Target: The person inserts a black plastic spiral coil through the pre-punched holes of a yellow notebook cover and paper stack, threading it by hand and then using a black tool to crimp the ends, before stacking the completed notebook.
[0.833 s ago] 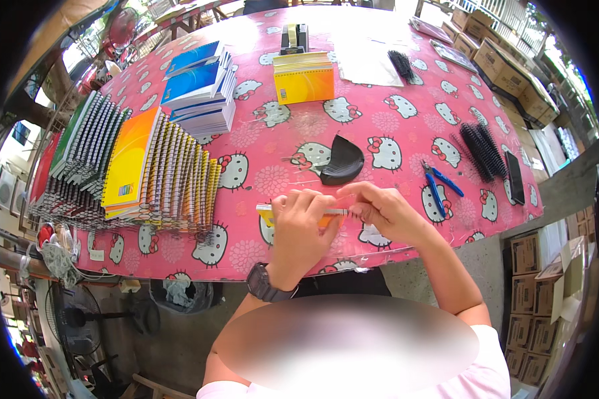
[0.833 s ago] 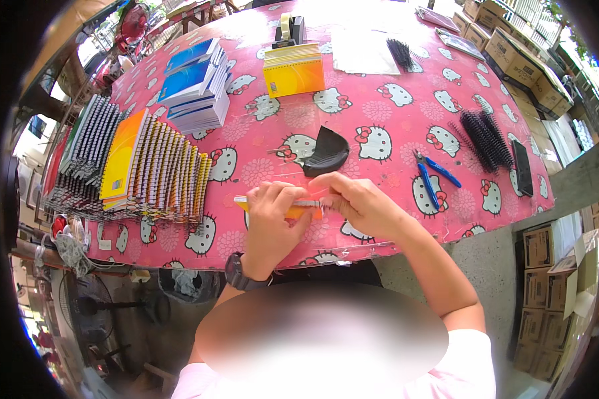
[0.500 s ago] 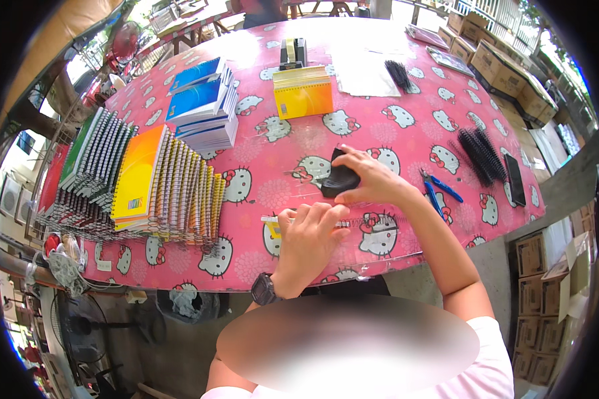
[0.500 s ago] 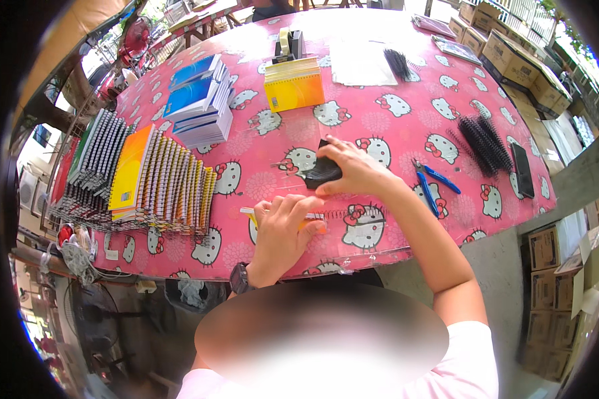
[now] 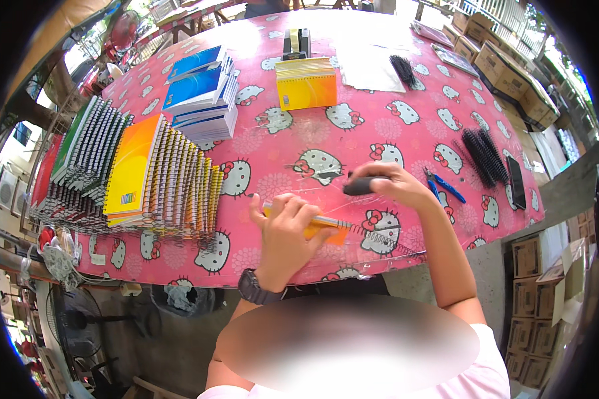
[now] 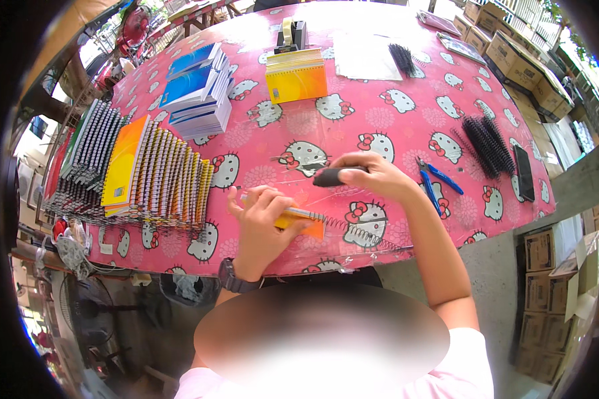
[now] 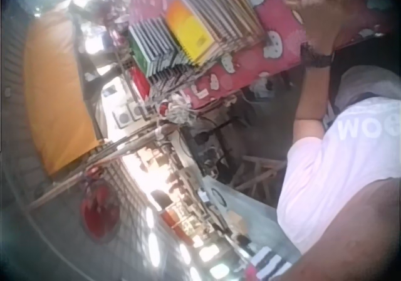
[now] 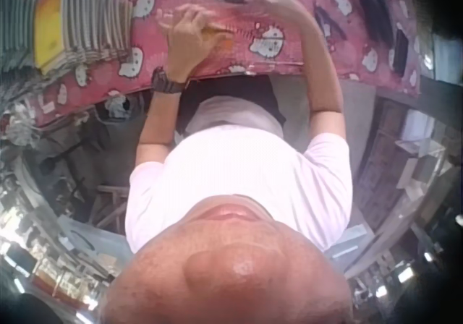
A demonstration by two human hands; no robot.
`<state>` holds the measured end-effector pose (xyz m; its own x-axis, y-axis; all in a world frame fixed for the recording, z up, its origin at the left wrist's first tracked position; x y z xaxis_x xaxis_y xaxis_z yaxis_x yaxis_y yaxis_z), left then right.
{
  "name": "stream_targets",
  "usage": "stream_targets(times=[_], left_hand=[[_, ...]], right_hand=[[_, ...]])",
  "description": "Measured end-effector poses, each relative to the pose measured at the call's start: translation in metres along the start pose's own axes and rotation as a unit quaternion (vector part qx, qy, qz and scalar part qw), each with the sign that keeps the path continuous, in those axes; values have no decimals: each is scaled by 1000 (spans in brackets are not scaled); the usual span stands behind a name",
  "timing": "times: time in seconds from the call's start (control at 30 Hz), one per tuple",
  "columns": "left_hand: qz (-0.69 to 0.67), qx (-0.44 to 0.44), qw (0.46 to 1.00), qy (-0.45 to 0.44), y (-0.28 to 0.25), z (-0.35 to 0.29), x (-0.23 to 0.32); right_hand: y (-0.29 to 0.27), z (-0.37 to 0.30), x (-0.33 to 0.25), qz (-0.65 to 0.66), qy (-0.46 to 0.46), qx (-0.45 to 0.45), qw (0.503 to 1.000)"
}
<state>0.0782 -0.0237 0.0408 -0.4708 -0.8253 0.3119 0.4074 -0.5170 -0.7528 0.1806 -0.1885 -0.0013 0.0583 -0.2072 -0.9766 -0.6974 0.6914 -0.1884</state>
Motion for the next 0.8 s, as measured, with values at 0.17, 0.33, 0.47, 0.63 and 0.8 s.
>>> stream_targets(times=[0.17, 0.33, 0.47, 0.63, 0.8], left_hand=[[-37, -7, 999, -4, 0, -9, -11], [-29, -15, 999, -5, -4, -9, -9], [-39, -12, 999, -1, -1, -9, -11], [-74, 107, 991, -10, -10, -13, -21], [-401, 155, 885, -181, 16, -33, -65]], right_hand=[[40, -13, -26, -187, -96, 15, 977], [44, -15, -44, 78, -133, -23, 988], [25, 5, -23, -250, 36, 51, 966], [52, 11, -33, -170, -85, -21, 982], [45, 12, -31, 36, -88, -19, 995]])
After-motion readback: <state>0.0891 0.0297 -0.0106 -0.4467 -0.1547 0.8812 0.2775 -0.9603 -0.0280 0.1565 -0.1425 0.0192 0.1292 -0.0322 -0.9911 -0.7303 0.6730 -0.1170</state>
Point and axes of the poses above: each hand's wrist, its own z-axis towards the middle knuckle, its own y-axis out of the palm, x = y × z, the point moved 8 cm from there along z, towards the middle knuckle, and after that the axes turned 3 degrees about y, right-handed, at the moved point
